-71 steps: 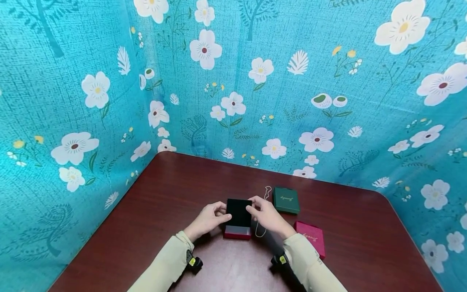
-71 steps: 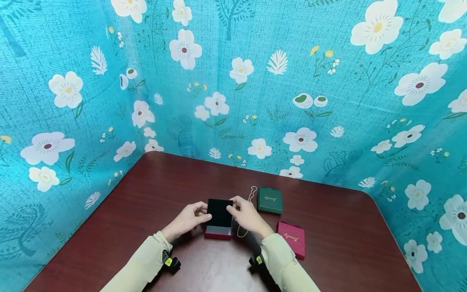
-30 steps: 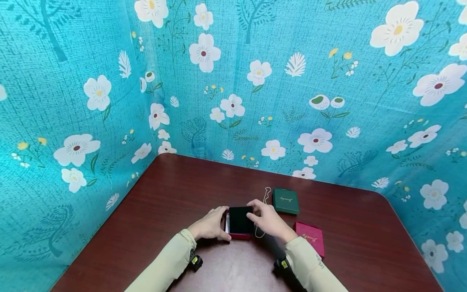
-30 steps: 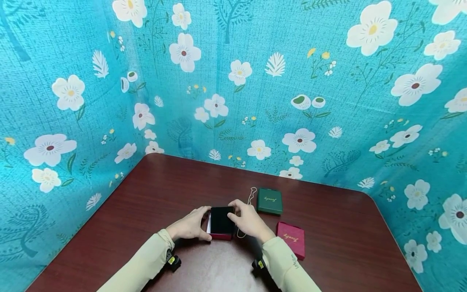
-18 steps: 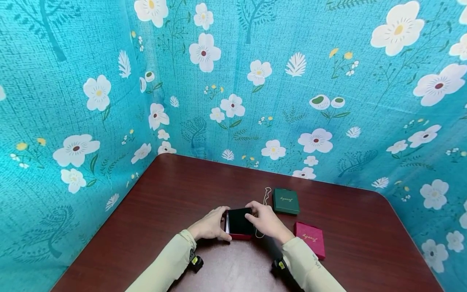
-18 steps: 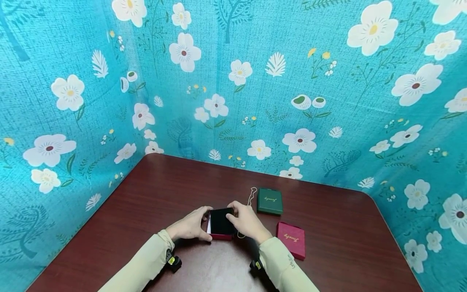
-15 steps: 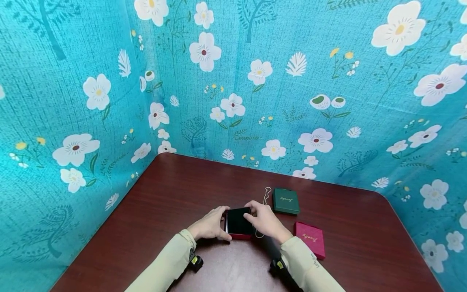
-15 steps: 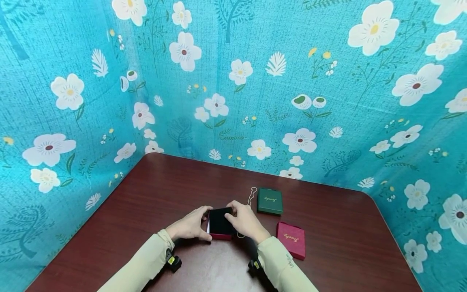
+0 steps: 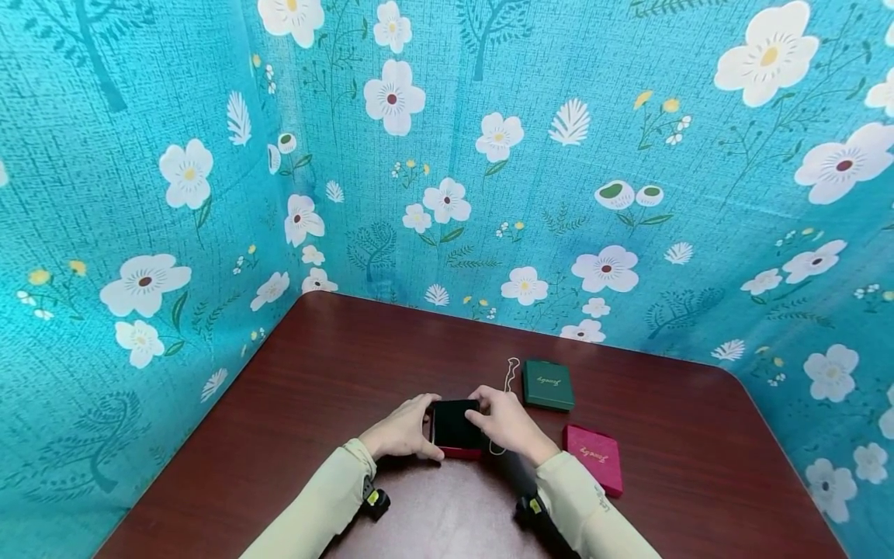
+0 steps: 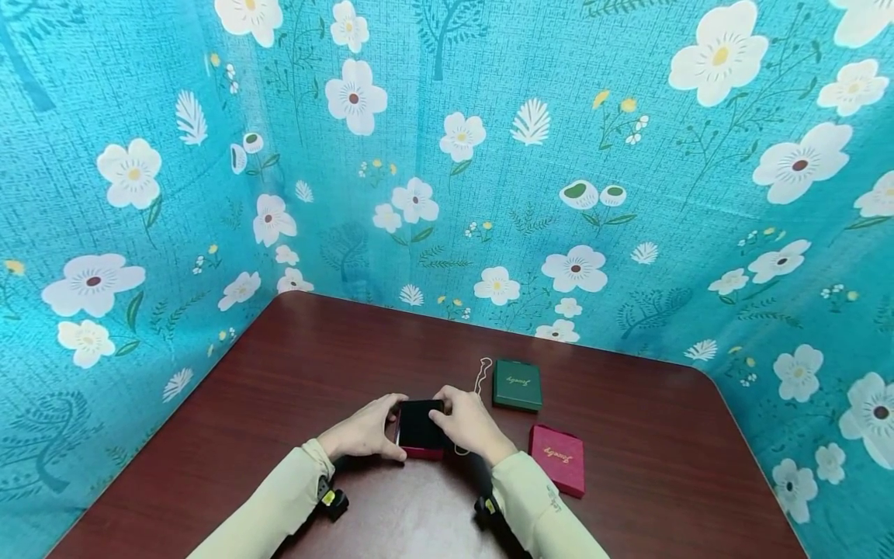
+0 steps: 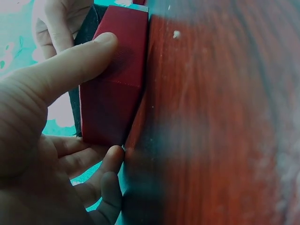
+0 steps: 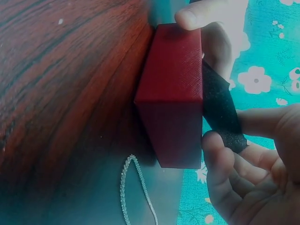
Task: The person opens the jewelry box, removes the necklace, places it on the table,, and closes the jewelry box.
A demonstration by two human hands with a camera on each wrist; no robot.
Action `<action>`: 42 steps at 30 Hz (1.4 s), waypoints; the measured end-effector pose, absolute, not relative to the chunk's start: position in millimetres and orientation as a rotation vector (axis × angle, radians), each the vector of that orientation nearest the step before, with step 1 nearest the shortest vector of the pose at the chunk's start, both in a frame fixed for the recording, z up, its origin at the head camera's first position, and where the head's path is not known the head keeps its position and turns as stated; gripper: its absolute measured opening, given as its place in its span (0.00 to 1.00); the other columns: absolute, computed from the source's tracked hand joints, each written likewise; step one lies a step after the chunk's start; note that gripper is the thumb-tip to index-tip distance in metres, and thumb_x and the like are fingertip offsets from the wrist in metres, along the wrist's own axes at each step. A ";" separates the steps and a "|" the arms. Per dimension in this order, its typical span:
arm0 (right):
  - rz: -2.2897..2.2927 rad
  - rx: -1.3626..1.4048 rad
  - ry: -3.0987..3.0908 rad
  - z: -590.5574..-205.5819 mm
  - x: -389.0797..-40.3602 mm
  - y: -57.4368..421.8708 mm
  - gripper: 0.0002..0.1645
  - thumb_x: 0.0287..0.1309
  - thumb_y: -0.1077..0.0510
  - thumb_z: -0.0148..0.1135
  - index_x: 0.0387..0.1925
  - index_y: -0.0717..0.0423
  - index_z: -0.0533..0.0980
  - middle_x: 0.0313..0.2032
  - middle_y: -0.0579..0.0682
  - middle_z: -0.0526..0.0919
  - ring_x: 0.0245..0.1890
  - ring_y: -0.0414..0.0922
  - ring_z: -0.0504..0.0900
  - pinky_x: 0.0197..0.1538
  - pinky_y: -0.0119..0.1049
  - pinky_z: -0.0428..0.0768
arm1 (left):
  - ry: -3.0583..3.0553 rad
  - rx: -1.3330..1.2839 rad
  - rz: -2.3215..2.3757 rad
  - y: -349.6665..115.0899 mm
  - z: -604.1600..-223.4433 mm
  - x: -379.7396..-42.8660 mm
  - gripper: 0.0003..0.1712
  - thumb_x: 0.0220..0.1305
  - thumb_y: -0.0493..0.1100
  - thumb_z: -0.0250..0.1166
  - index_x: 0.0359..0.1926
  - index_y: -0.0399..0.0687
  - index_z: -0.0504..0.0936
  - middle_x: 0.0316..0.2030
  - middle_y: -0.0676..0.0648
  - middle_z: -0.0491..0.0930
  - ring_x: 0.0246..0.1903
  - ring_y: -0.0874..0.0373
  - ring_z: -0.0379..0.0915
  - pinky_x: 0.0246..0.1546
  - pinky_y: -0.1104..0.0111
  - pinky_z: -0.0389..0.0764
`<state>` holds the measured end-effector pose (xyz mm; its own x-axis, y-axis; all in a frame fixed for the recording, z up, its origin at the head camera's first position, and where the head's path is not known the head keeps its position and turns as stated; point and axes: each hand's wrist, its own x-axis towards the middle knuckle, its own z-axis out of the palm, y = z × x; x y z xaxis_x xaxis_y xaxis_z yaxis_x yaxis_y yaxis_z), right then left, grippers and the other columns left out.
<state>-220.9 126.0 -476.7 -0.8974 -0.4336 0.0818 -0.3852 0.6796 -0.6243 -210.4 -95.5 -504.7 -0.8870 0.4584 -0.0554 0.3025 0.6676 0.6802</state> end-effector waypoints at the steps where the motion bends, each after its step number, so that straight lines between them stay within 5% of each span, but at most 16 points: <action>1: -1.012 -0.695 2.823 -476.9 -221.3 125.5 0.07 0.60 0.56 0.62 0.39 0.51 0.78 0.25 0.41 0.79 0.17 0.36 0.72 0.24 0.32 0.73 | 2.663 0.617 1.027 -95.5 -504.7 -210.3 0.55 0.38 0.55 0.79 0.66 0.42 0.62 0.56 0.46 0.69 0.52 0.53 0.66 0.51 0.58 0.71; 16: -0.888 -0.755 3.004 -479.3 -220.4 117.6 0.10 0.48 0.59 0.71 0.34 0.56 0.81 0.29 0.48 0.77 0.28 0.41 0.75 0.34 0.36 0.75 | 2.635 0.593 1.062 -95.5 -507.9 -212.1 0.56 0.37 0.55 0.79 0.66 0.43 0.61 0.53 0.49 0.70 0.50 0.55 0.66 0.50 0.60 0.71; 30: -0.704 -0.759 3.055 -481.1 -220.3 114.8 0.12 0.48 0.57 0.71 0.35 0.58 0.81 0.29 0.49 0.79 0.27 0.42 0.75 0.35 0.38 0.76 | 2.616 0.591 1.086 -95.7 -508.5 -213.1 0.55 0.37 0.53 0.79 0.65 0.44 0.62 0.54 0.49 0.70 0.50 0.54 0.68 0.48 0.61 0.72; 42: -0.535 -0.796 3.120 -484.2 -219.0 111.5 0.14 0.48 0.54 0.71 0.36 0.57 0.83 0.34 0.52 0.84 0.37 0.48 0.81 0.43 0.44 0.78 | 2.621 0.582 1.085 -95.2 -506.8 -212.0 0.55 0.38 0.52 0.79 0.65 0.44 0.62 0.54 0.48 0.70 0.50 0.54 0.69 0.47 0.62 0.72</action>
<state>-219.0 111.5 -484.2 -0.8741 -0.4443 0.1963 -0.4843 0.8281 -0.2822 -212.0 -95.2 -506.8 -0.8904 0.4495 -0.0719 0.2672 0.6439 0.7170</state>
